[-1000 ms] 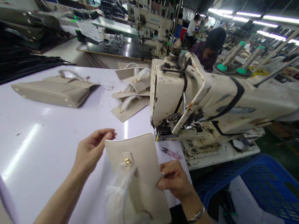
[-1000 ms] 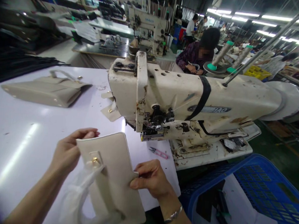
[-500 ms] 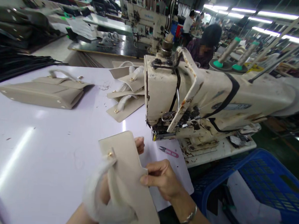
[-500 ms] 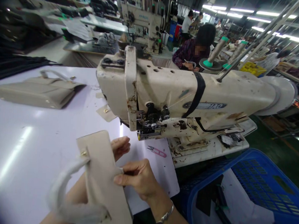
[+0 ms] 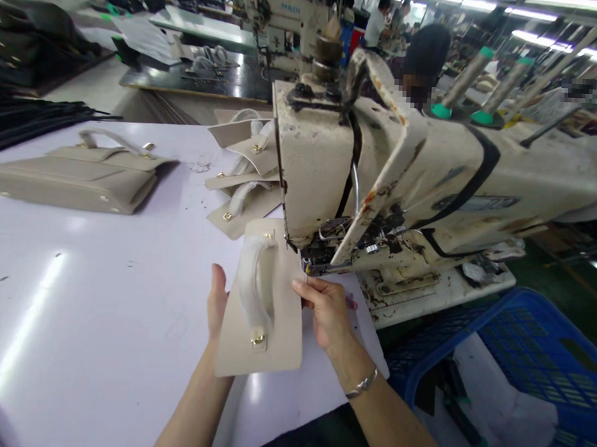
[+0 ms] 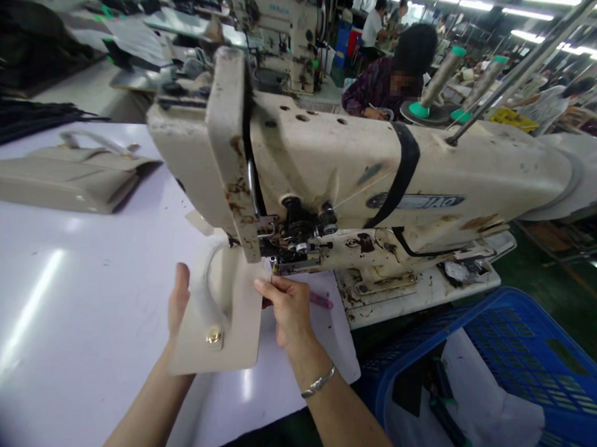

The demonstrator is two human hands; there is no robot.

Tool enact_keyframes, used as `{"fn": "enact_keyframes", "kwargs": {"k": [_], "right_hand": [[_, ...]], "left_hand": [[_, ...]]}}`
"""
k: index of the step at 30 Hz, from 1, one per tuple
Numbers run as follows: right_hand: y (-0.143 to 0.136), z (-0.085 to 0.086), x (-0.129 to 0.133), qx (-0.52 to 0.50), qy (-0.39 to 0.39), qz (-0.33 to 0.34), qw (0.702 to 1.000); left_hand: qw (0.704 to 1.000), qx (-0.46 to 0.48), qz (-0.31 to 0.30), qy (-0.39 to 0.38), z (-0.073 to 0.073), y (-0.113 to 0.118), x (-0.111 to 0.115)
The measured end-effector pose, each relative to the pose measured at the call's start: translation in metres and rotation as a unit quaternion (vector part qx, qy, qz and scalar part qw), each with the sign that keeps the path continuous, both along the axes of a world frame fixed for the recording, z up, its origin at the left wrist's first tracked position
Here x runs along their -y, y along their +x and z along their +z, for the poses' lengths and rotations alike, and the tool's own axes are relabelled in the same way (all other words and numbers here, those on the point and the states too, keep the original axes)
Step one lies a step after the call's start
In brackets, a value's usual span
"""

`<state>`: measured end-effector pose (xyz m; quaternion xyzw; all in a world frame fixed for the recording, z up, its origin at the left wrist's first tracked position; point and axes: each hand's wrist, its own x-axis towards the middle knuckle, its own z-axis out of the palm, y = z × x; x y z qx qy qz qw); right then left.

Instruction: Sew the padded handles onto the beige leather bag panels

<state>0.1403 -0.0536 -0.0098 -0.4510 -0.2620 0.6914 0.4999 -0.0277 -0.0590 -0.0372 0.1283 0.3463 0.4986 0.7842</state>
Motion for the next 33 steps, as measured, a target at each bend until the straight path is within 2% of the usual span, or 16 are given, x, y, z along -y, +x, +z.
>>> {"fn": "enact_keyframes", "kwargs": {"k": [3,5,9,15,19,26,33], "right_hand": [[0.002,-0.003,-0.006,0.040,0.014,-0.011,0.999],[0.002,-0.004,-0.008,0.058,0.017,-0.017,0.998],[0.001,-0.004,-0.009,0.063,0.014,-0.025,0.998],[0.009,0.007,-0.011,0.045,-0.013,0.020,0.999],[0.012,0.008,-0.013,0.068,0.013,0.026,0.997],[0.008,0.003,-0.017,0.125,0.031,-0.041,0.991],[0.005,0.004,-0.018,0.115,0.005,-0.045,0.992]], "left_hand": [[0.997,-0.010,0.049,-0.059,0.001,-0.010,-0.001],[0.995,-0.056,0.043,-0.075,0.004,-0.012,-0.002],[0.989,-0.130,-0.018,-0.063,0.010,-0.003,-0.003],[0.985,-0.161,0.035,-0.041,0.009,0.003,-0.005],[0.978,-0.200,0.062,-0.005,0.007,0.000,-0.012],[0.979,-0.196,0.059,0.012,0.006,-0.001,-0.021],[0.979,-0.199,0.036,0.012,0.003,-0.006,-0.027]]}}
